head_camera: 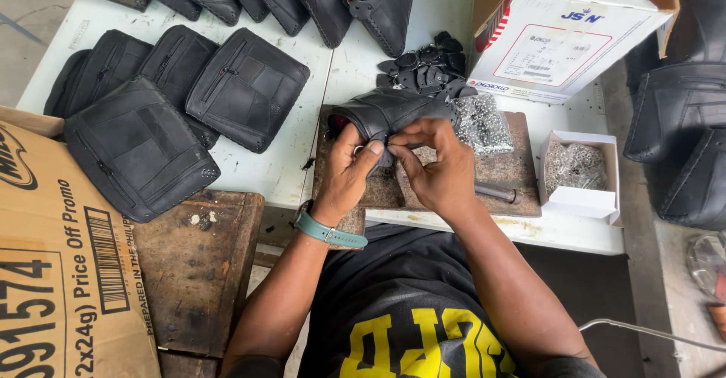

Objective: The person assembles small black leather pouches by hand at a workbench. They pick up a pouch, insert a metal rivet, and use a hammer and punch to secure it. The person repeats this process on multiple pouches, inspecting each one after securing the rivet.

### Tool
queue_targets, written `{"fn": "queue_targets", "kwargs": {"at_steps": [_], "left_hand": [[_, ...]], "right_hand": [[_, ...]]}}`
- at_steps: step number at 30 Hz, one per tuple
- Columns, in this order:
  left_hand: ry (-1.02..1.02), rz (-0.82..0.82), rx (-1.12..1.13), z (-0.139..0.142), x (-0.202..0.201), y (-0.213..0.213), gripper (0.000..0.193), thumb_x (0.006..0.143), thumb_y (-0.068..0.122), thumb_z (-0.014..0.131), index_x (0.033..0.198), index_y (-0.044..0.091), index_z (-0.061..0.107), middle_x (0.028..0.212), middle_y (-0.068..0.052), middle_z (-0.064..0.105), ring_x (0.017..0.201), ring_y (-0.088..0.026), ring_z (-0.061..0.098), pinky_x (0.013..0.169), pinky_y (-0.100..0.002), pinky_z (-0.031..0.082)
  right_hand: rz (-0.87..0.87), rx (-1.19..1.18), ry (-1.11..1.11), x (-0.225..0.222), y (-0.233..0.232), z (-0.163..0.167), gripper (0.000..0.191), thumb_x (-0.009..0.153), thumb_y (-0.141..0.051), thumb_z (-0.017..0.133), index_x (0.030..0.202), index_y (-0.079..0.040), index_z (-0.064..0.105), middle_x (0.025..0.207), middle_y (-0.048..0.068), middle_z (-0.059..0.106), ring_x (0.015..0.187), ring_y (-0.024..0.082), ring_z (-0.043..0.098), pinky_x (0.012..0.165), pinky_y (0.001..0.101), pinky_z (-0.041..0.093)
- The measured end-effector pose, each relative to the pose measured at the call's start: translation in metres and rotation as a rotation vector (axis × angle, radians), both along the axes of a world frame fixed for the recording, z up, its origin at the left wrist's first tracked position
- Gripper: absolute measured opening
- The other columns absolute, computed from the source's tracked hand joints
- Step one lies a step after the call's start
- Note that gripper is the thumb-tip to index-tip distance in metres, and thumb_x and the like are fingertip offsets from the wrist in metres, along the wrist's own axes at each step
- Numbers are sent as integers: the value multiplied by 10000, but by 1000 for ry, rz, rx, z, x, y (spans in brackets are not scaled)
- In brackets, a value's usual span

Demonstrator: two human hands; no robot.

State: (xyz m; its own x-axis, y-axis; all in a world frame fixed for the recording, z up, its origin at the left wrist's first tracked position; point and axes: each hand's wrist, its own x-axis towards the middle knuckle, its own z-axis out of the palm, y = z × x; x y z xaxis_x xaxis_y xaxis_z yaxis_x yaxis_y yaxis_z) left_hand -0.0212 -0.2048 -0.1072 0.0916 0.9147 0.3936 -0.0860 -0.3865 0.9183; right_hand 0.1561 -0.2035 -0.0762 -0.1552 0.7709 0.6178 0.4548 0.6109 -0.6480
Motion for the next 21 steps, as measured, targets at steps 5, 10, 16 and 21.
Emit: {"fn": "queue_targets", "kwargs": {"at_steps": [5,10,16,21], "left_hand": [[-22,-64,-36,5,4,-5,309,1069,178,619,1312,-13,615,1181,-29,674,1070,-82,584,939,-262,502],[260,39,76,19,1,-11,249,1059,173,620,1233,-6,622,1049,-91,737,972,-132,689,856,-296,549],[365,47,165,35,1,-18,245,1036,159,637,1221,-2,636,1048,-129,735,964,-161,717,824,-317,559],[349,-100,51,45,6,-19,246,1020,156,633,1210,2,661,1001,-116,758,892,-149,711,797,-305,560]], "right_hand": [[-32,-27,-23,5,0,-2,438,883,-79,853,1152,-51,508,990,71,790,987,191,788,784,288,594],[-39,-35,27,6,-2,-2,454,878,-91,867,1137,-58,496,952,55,789,958,171,795,797,295,592],[21,-271,142,13,-4,16,555,814,-66,863,1233,-21,502,1199,116,721,913,183,782,720,286,613],[24,-456,88,24,-3,32,636,748,-65,881,1278,-35,530,1137,106,771,866,165,773,729,295,601]]}}
